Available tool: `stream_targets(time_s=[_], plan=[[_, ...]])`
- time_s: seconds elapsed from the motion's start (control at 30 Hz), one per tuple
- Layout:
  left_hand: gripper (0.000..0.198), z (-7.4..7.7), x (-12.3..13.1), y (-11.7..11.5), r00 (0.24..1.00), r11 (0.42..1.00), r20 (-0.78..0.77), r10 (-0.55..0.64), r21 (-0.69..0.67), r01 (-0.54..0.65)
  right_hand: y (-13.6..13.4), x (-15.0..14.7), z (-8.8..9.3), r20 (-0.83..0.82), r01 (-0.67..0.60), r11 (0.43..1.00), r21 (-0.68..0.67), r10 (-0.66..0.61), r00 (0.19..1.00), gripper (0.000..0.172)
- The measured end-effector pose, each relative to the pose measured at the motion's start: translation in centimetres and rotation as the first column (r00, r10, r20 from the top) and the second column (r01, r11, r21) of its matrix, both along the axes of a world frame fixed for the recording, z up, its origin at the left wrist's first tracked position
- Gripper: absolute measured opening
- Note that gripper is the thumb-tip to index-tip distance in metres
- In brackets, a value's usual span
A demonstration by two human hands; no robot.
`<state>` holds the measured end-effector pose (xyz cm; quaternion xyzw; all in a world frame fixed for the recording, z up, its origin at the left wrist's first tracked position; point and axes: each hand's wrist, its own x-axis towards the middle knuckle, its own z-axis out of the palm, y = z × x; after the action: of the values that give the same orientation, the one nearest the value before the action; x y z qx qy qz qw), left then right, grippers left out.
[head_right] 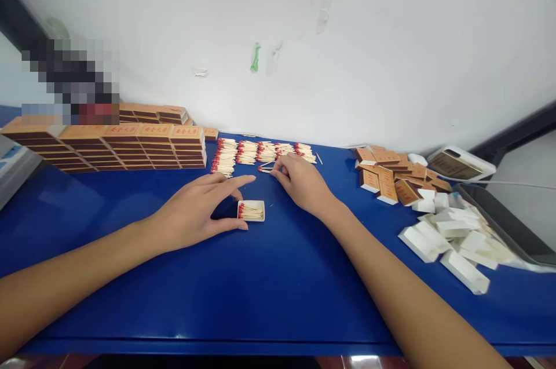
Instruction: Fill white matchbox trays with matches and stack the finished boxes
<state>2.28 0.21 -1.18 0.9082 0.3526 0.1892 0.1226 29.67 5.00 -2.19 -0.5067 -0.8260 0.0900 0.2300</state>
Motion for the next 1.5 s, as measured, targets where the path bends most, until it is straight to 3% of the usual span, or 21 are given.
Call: stream_targets(time_s=[0.6,0.8,0.9,1.13,1.5], plan=[[0.079,0.1,0.0,0.0,1.0,1.0,-0.004,0.0,-0.002,0.0,-2.2,0.4,1.3,0.011,-0.095,0.983,-0.158,0.098,0.995,0.017],[0.081,0.3,0.1,-0.1,1.0,1.0,-0.009,0.009,-0.02,-0.009,-4.6,-0.9,2.8,-0.081,-0.12,0.962,-0.245,0.103,0.991,0.018],[0.081,0.3,0.2,-0.1,1.0,1.0,-0.003,0.005,-0.02,-0.005,-5.9,-2.0,3.3,-0.101,-0.186,0.948,-0.259,0.165,0.981,0.016],[0.081,0.1,0.1,0.0,1.0,1.0,0.015,0.004,-0.014,-0.004,-6.8,-2.9,3.1,-0.045,-0.213,0.944,-0.252,0.208,0.977,0.012],[0.081,0.1,0.1,0.0,1.0,1.0,0.009,-0.001,-0.004,0.001,-6.7,-2.8,2.7,-0.109,-0.222,0.935,-0.276,0.199,0.974,0.01]])
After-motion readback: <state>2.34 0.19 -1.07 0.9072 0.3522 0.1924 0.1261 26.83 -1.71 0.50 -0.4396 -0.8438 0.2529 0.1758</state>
